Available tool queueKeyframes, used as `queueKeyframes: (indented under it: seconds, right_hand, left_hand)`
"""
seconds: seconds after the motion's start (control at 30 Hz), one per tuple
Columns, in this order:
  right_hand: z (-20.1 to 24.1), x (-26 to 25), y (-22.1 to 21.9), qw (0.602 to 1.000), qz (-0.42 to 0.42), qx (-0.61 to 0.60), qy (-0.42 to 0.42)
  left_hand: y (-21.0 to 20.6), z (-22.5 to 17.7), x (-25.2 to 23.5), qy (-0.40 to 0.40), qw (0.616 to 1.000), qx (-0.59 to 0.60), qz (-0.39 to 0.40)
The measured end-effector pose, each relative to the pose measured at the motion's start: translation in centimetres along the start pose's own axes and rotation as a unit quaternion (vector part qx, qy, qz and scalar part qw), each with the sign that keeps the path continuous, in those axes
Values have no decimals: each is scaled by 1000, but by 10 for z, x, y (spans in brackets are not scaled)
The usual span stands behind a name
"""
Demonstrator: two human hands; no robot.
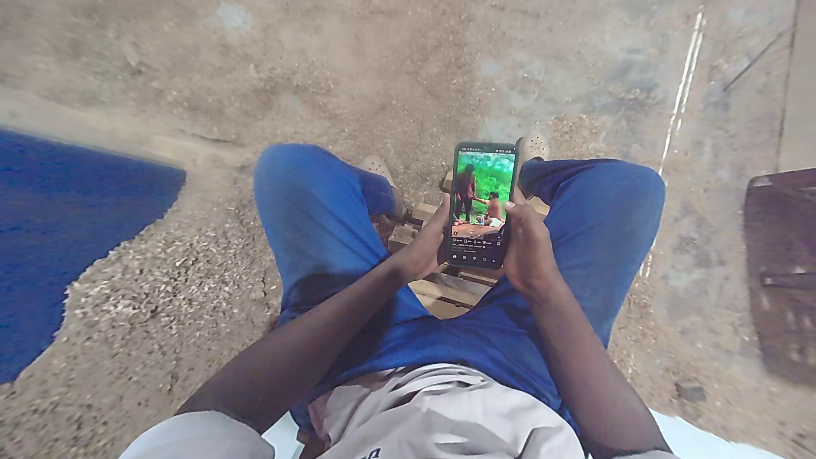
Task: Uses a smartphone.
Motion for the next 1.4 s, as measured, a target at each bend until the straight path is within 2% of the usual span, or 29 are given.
queueKeyframes:
  seconds: [1.03, 1.4]
  right_hand:
    - [-1, -1, 0, 1000, 1, 0, -2]
    - [-1, -1, 1, 1000, -4, 8, -7]
  left_hand:
    - [-1, -1, 0, -6, 1000, 6, 12]
    - [-2, -2, 1, 9, 1000, 4, -10]
Point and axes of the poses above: each hand's wrist, its own x-axis away from the middle knuckle, its own y-axis out of the back of the hand, z = x × y, the point moved 5 cm from there along -x, towards the middle knuckle, and after that the axes turned 7 degrees about -x, right-handed, at the moved point
